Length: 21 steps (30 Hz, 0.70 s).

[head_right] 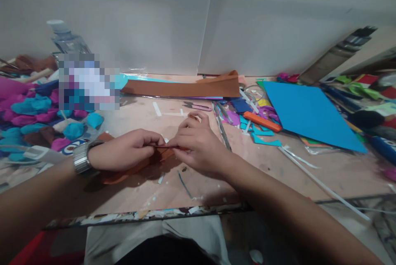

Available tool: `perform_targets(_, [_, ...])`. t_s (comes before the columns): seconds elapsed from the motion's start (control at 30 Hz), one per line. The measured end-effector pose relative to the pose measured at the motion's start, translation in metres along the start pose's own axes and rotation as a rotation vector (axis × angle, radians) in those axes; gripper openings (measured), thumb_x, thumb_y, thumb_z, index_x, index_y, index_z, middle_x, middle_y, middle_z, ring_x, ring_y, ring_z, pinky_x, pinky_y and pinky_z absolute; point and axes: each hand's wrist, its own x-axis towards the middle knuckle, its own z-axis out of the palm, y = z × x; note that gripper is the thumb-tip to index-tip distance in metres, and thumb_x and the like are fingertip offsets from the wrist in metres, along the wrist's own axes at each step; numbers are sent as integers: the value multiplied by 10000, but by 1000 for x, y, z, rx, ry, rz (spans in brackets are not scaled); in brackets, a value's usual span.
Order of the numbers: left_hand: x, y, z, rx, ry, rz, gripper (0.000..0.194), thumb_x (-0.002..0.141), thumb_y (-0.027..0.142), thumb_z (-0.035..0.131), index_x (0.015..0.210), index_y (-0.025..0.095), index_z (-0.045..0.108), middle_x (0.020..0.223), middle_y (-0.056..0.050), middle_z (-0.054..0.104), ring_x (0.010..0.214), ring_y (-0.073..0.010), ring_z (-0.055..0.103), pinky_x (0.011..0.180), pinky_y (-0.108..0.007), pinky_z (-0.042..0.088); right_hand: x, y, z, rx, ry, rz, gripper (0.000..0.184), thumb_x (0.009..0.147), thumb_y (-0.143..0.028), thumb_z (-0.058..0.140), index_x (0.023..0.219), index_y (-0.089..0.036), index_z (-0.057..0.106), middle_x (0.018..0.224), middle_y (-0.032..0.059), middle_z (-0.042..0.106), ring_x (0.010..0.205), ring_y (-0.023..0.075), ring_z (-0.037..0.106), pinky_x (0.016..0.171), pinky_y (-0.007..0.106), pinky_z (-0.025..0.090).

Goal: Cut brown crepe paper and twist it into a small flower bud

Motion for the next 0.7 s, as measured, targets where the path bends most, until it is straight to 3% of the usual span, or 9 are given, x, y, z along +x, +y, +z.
perform_targets(0.17, [0,1,1,-101,-2,-2,181,872,170,501,851,179,680,828,-12,730,785,-170,666,765,-286,513,0,-2,-2,-14,-5,-33,154,934,-157,659,955,-276,756,860,-26,764,910,189,660,1167,519,257])
perform_targets(0.3, [0,2,4,-214,-27,24,331,1022,400,509,849,172,676,801,-26,748,758,-163,681,746,-273,523,0,-1,-2,-19,-3,-41,144,944,-160,660,952,-271,751,857,-26,759,918,189,656,1166,521,266])
perform_targets(0.43, [1,0,5,-298,-36,49,327,1040,394,520,860,173,680,809,-25,767,766,-148,707,766,-258,527,1,-1,-2,-33,12,-23,92,957,-200,672,961,-256,744,852,-12,753,940,203,650,1138,516,295])
perform_targets(0.7, [-1,1,7,-35,124,50,297,999,361,578,796,178,696,732,5,713,663,-121,611,648,-239,430,-2,-2,2,-50,18,29,53,956,-240,690,928,-260,730,877,8,749,1082,241,617,1130,526,298])
